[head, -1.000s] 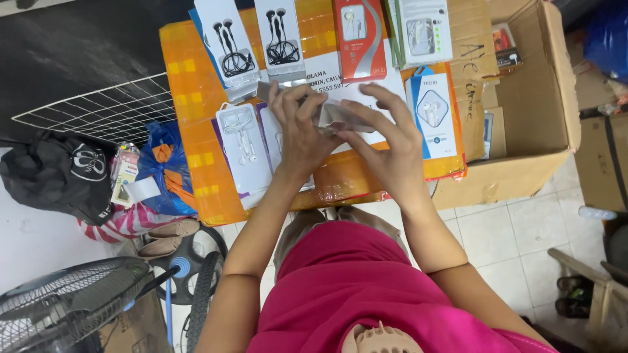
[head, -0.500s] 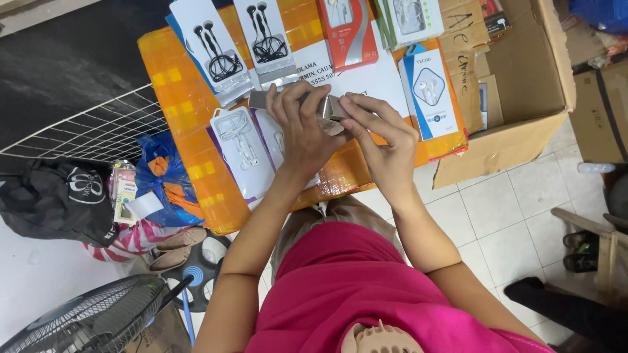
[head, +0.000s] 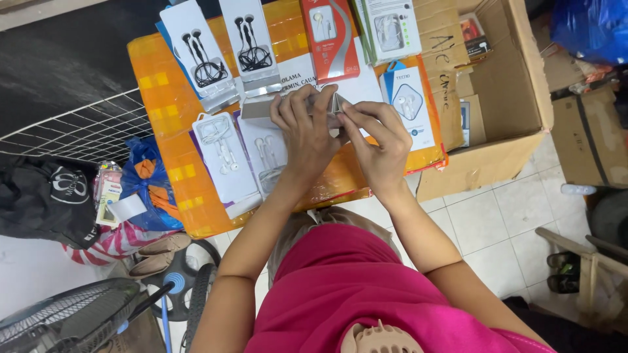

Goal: Organize and pack multiple boxes of wired earphones on a table.

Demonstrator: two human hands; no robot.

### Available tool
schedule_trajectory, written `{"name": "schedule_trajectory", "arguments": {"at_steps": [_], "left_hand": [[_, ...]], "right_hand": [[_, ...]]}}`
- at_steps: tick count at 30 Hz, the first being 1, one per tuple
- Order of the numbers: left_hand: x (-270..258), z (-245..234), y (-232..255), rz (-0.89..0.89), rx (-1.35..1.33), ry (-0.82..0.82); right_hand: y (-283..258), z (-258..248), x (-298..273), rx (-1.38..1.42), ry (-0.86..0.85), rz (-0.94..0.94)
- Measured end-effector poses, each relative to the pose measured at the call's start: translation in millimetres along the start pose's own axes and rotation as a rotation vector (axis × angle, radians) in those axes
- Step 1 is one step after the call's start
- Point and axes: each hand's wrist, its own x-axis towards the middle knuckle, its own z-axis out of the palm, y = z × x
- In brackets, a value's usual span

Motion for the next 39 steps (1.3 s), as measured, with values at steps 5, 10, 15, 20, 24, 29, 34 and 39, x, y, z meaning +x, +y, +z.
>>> {"name": "schedule_trajectory", "arguments": {"at_steps": [5, 10, 15, 20, 24, 29, 34, 39], "left_hand": [[0.1, 4.1, 15.0, -0.021, 0.006, -0.018], [2.1, 10.4, 10.3, -0.008, -0.009, -0.032], [1.3, 6.1, 1.4, -0.054, 0.006, -0.107], [15.5, -19.3, -3.3, -0.048, -0.038, -0.117], [20.4, -26.0, -6.3, -0.065, -0.159, -0.030], [15.2, -19.1, -9.9, -0.031, -0.174, 0.041], [4.5, -16.6, -26.6, -0.022, -0.279, 0.029], [-5.3, -6.5, -40.6, 0.131, -0.490, 0.053]], "right_hand": [[14.5, -9.8, 0.6, 0.222, -0.031, 0.081], [6.5, -1.9, -4.1, 0.028, -0.003, -0.062], [2.1, 16.5, -20.7, -0.085, 0.010, -0.118], [4.7, 13.0, -20.0, 0.035, 0.003, -0.014], [8.3, 21.1, -26.3, 0.054, 0.091, 0.052], [6.0, 39.4, -39.8, 0.087, 0.167, 0.107], [1.0, 38.9, -43.8, 0.166, 0.148, 0.113], [13.2, 34.1, -56.5, 0.225, 0.138, 0.146]]}}
